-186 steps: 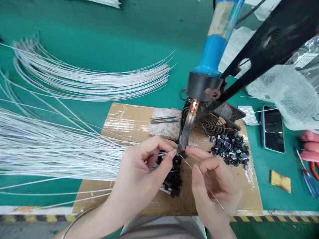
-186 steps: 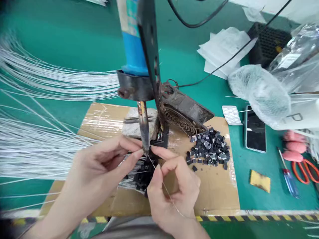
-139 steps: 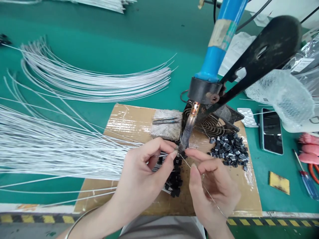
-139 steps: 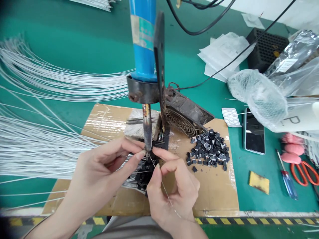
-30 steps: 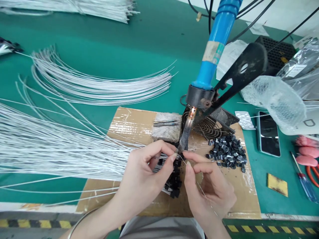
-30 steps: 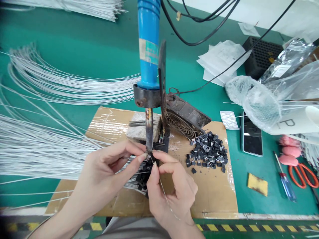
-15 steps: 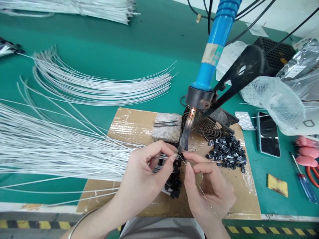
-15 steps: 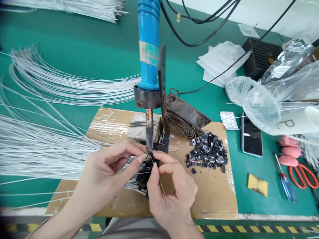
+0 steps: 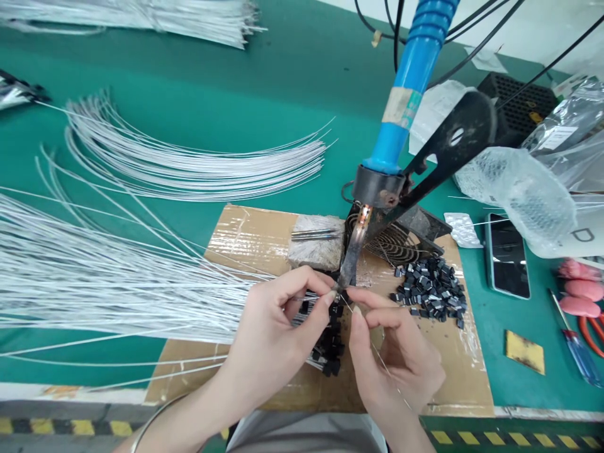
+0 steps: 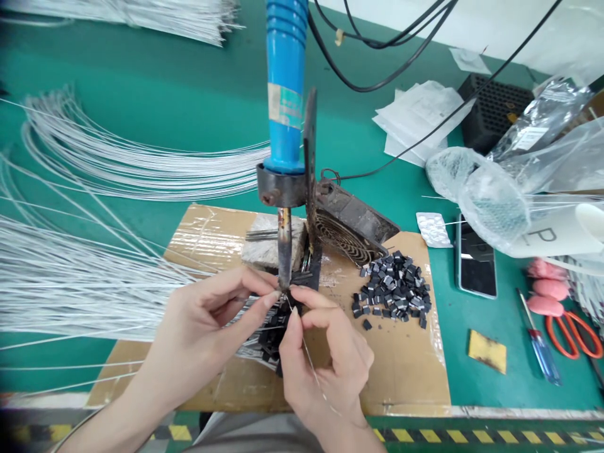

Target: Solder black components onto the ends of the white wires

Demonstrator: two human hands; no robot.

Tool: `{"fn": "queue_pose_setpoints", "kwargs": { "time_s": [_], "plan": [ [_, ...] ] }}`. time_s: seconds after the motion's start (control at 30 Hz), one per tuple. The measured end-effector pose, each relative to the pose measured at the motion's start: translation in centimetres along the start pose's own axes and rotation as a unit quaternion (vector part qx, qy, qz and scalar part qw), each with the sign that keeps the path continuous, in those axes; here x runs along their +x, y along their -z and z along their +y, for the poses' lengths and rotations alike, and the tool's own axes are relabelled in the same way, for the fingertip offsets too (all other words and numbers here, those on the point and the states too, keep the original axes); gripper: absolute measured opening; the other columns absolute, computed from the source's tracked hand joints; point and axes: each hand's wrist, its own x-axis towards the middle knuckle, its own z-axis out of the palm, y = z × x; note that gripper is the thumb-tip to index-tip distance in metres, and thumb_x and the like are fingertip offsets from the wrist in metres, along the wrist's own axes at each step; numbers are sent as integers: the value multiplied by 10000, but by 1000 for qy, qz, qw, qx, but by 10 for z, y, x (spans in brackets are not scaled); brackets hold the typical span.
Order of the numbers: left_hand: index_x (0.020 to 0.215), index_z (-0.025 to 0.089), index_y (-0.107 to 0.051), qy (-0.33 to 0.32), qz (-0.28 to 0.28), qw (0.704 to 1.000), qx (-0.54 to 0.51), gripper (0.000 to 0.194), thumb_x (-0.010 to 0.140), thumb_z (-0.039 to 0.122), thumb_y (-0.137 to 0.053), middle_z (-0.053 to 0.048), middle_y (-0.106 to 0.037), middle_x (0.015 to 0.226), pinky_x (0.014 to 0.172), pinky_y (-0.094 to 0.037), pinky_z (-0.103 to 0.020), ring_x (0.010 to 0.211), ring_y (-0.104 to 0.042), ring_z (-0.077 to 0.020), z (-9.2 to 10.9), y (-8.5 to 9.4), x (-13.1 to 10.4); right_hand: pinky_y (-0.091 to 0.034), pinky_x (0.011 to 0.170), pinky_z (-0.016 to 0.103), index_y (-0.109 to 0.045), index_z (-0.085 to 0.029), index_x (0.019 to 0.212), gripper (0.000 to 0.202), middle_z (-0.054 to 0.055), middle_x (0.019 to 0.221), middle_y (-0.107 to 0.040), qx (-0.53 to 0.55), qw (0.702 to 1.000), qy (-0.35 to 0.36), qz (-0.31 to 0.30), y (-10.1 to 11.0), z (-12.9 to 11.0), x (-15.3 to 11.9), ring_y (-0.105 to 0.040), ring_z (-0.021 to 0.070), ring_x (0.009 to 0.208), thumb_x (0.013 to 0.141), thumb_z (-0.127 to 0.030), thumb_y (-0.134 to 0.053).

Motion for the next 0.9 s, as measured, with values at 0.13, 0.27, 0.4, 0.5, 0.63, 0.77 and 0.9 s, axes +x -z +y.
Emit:
{"fn": "queue_pose_setpoints", "kwargs": {
  "time_s": [0.13,0.27,0.4,0.5,0.63,0.77,0.9],
  "plan": [
    [745,206,-727,-4,2,1000,1,167,878,250,-637,-43,-797,793,550,-492,-249,740,-740,-196,0,0,0,-704,802,292,-642,-242,897,161,62,1076,-871,-5,1000,-9,0,0,-1,0,-852,187,876,956,-109,-709],
    [738,208,-722,-6,5,1000,1,170,876,247,-632,-47,-798,791,527,-471,-247,728,-731,-195,1,1,-1,-693,811,269,-646,-241,884,167,50,1077,-872,-5,1000,-6,7,0,-2,0,-852,177,885,947,-104,-719],
    [746,209,-728,-4,2,1000,0,168,878,239,-628,-39,-794,780,538,-477,-250,740,-741,-197,-1,1,0,-695,819,270,-649,-241,890,166,48,1082,-870,-7,1000,-11,-3,1,-1,0,-851,173,883,947,-100,-716],
    [744,211,-729,-5,0,1000,-2,168,879,237,-631,-30,-786,768,551,-486,-250,753,-748,-196,-1,0,1,-687,836,250,-656,-238,896,161,39,1084,-869,-1,1000,-3,4,0,0,0,-849,159,883,944,-96,-716],
    [740,212,-726,-8,1,1000,0,171,880,243,-634,-28,-789,776,543,-480,-245,748,-746,-192,-1,0,1,-684,827,241,-660,-236,901,168,37,1081,-870,0,1000,-3,6,0,-1,0,-848,156,880,937,-84,-723],
    [736,209,-721,-8,3,1000,-4,172,878,243,-630,-34,-789,773,526,-469,-239,731,-738,-189,0,1,1,-691,827,255,-657,-235,898,168,45,1086,-869,3,1000,-4,4,0,-1,0,-849,164,890,940,-85,-718],
    [741,207,-723,-3,3,1000,1,167,876,238,-630,-33,-787,768,545,-487,-241,736,-740,-190,0,0,2,-701,828,280,-656,-235,891,166,53,1075,-867,6,1000,-5,2,0,0,-1,-851,177,888,946,-90,-711]
  ]
}}
